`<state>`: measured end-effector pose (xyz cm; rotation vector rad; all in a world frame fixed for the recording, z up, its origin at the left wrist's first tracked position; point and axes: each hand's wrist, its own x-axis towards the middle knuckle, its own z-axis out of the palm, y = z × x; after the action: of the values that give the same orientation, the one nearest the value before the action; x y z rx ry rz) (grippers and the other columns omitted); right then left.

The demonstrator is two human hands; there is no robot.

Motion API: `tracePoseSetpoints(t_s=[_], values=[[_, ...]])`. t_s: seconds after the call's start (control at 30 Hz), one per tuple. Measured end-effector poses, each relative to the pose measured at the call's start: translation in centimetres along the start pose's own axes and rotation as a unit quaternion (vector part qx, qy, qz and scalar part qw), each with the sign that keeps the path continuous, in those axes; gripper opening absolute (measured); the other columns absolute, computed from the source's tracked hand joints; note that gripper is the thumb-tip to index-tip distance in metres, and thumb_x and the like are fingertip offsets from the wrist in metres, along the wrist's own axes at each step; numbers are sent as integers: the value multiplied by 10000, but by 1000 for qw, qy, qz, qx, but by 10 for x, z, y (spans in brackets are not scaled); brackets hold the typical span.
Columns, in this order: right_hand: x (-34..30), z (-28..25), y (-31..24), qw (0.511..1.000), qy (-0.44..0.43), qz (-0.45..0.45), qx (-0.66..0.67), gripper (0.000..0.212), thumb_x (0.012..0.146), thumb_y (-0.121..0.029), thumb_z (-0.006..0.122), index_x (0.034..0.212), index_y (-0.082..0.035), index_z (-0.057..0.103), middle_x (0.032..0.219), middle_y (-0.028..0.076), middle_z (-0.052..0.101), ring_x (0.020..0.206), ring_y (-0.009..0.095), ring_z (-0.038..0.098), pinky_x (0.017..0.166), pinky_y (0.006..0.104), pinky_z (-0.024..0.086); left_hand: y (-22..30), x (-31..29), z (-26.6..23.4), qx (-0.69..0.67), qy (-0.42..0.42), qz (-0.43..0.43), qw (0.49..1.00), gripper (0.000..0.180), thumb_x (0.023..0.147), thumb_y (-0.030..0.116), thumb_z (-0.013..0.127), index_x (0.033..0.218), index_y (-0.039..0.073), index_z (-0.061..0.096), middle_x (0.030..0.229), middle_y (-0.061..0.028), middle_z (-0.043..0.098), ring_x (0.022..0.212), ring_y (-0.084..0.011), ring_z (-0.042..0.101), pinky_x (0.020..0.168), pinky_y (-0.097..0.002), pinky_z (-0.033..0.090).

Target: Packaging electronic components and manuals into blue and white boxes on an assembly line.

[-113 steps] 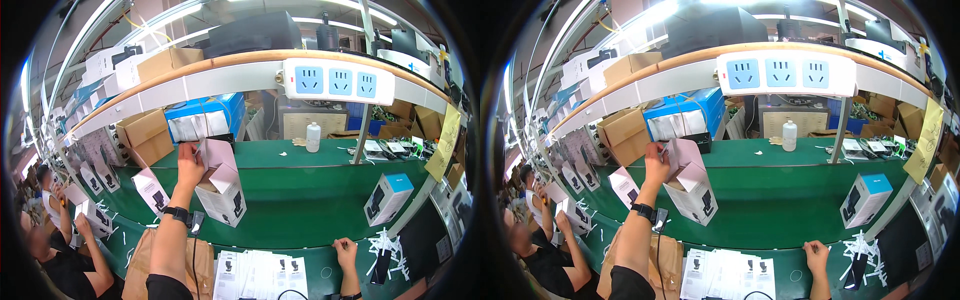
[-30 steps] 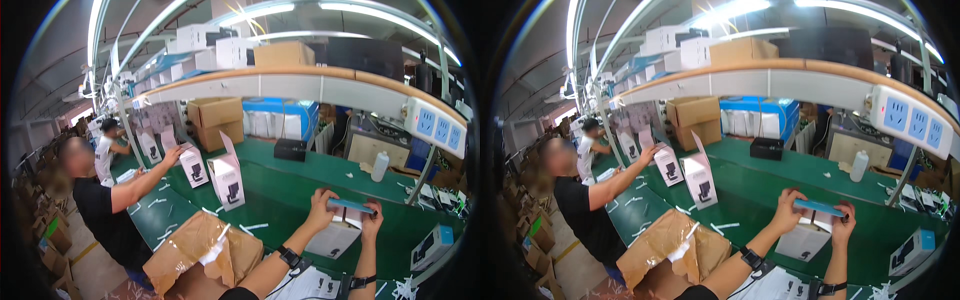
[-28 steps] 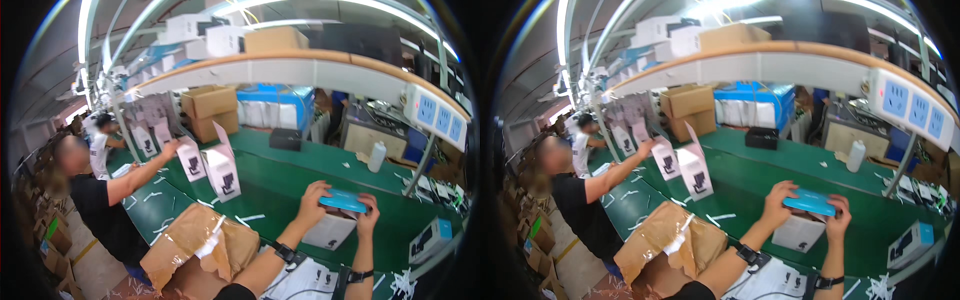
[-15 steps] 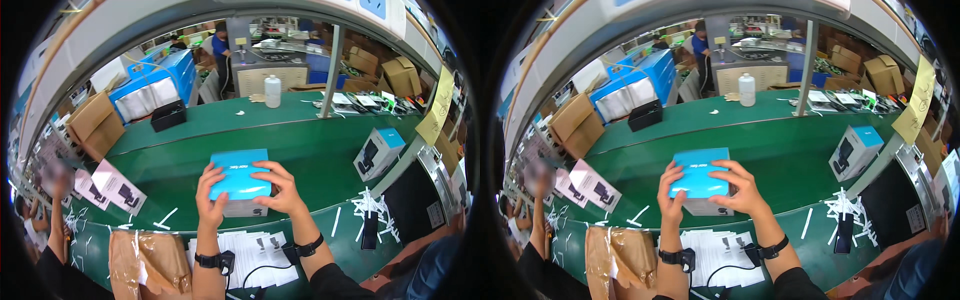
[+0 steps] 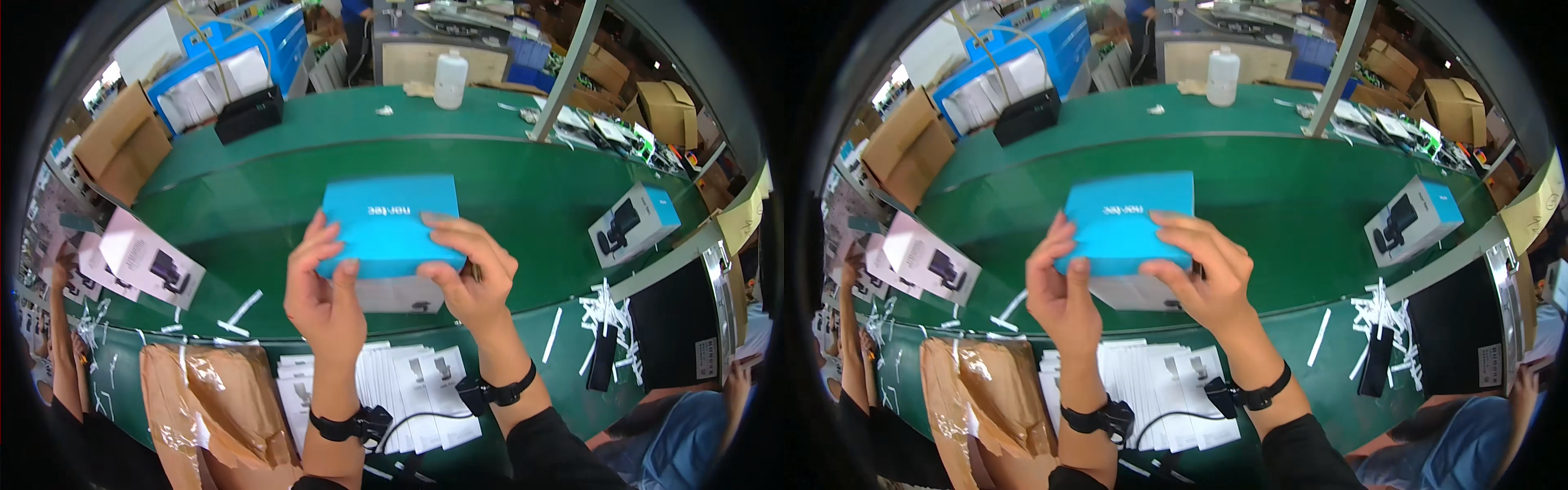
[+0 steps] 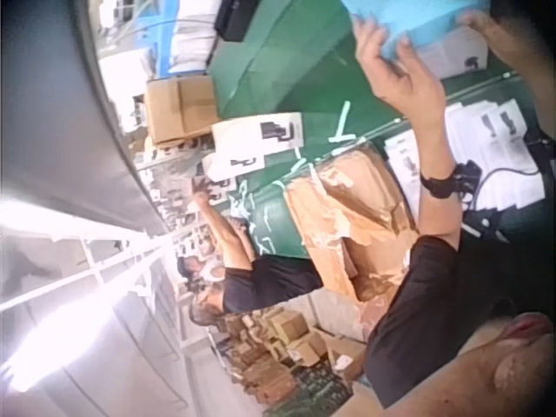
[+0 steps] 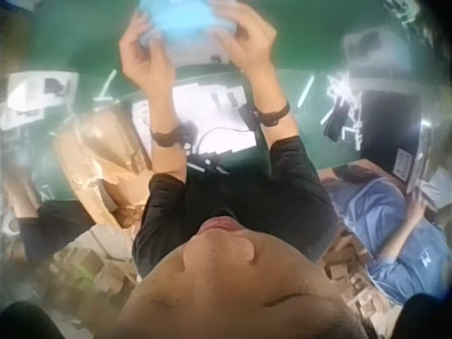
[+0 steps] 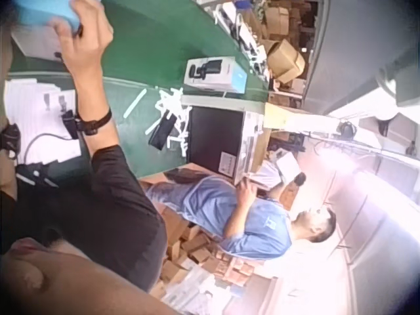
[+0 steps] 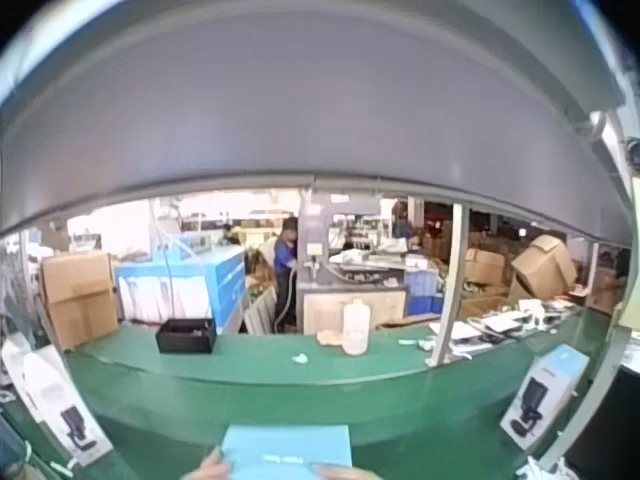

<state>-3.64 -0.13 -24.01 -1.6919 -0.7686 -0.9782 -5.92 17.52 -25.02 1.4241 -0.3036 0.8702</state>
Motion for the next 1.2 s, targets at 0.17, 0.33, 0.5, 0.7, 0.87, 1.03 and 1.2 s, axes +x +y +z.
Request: tracePoseSetpoints(t_s=[0.17,0.33,0.5,0.7,0.87,1.03,1.2], values=[[8,-5,-6,999,-8,-47,-15,315,856,-162,795,1013,73,655,1066,248,710,990,304,697,912,383,532,-3,4,-4,34,-17,60,997,227,966,34,623,1166,-47,554,1331,-255,589,1289,-314,541,1123,-426,375],[12,7,16,990,41,-124,54,269,912,-80,725,1066,107,608,1066,272,698,992,274,689,929,353,515,8,9,-6,81,16,63,995,238,970,39,637,1184,-43,574,1202,-214,677,1072,-191,657,937,-286,509],[5,-1,-4,997,22,-54,56,248,922,-92,720,1046,94,612,1055,265,703,981,269,691,922,348,517,-1,1,-2,50,28,113,992,282,949,33,663,1202,-35,556,1235,-231,651,1139,-259,650,966,-342,526],[7,-24,-19,998,17,20,-63,195,912,-89,732,974,67,633,1011,230,719,961,279,704,891,335,517,16,5,-14,-21,-174,79,981,857,752,32,852,1437,-15,341,1429,-254,481,1275,-342,556,1014,-416,518],[7,-29,-8,998,65,25,-5,184,852,-95,790,955,11,681,939,127,756,653,22,565,495,155,303,30,8,3,102,-135,52,984,671,782,-134,741,1386,-60,462,1321,-231,585,1225,-273,590,931,-342,574],[8,-37,-4,988,55,79,124,262,834,-81,804,1020,29,655,1046,179,732,892,83,651,580,155,385,53,23,8,92,-157,-57,982,543,792,-96,750,1301,-62,565,1266,-166,634,1183,-251,618,951,-336,562],[12,-53,-1,979,14,96,181,516,740,-85,866,1198,19,651,1169,76,667,827,49,529,579,166,366,62,41,1,200,-232,0,952,389,742,-51,805,1108,-56,674,1173,-166,685,1134,-228,644,983,-326,518]])
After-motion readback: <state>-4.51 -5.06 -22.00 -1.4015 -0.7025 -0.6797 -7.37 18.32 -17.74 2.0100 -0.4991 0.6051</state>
